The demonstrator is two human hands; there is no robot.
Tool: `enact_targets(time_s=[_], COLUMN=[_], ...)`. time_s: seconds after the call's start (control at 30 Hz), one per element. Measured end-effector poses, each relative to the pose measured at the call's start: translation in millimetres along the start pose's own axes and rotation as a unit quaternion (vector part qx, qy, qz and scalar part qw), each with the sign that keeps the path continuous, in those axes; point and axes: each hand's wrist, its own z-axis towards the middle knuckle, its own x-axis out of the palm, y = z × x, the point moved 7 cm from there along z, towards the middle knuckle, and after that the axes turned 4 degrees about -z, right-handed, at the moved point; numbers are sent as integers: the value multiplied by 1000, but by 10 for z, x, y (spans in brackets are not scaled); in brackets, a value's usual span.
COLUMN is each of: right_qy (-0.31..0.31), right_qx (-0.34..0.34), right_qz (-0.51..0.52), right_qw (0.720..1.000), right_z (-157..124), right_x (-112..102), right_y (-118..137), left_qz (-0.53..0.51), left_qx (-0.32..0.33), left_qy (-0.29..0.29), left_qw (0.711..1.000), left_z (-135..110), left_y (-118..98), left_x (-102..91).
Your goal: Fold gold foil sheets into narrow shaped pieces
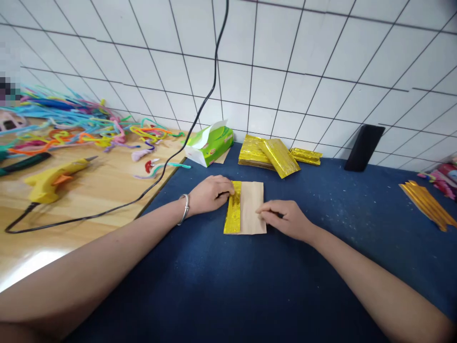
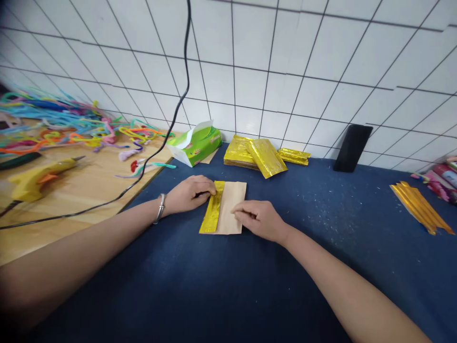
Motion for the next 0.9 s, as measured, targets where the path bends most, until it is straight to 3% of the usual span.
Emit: enact_targets(time_s=[0.1,0.17,0.4,0.5,0.57,0.7,0.8,0.9], right_qy=[-43,-51,-80,-124,-140,-72,-14,1], right_qx=[-79,-90,-63,-22,-10,-72,-117,-112], right_qz=[-47,-86,-252,-307,-310,-242,-176,-146], right_qw=[995,991,962,943,940,965,977,983], right_z=[-10,5,86,93,86,73,53,61], right_x=[-37,-29,-96,-215,-259,-141,-37,-16], right_y=[97,43,-133,-205,-243,-205,-131,-122], left_qz=[-40,-61,-124,-65,-17,34,16,-42], left_qx=[0,4,78,130,133,111,79,53], left_qy=[6,15,99,120,92,94,106,99], left_qw=[999,998,984,982,987,989,991,993], left_z=[2,11,269,477,605,652,517,315], left_y=[-51,-83,-31,-19,-25,-109,-137,-105], left_x=[-8,13,128,117,60,63,86,58])
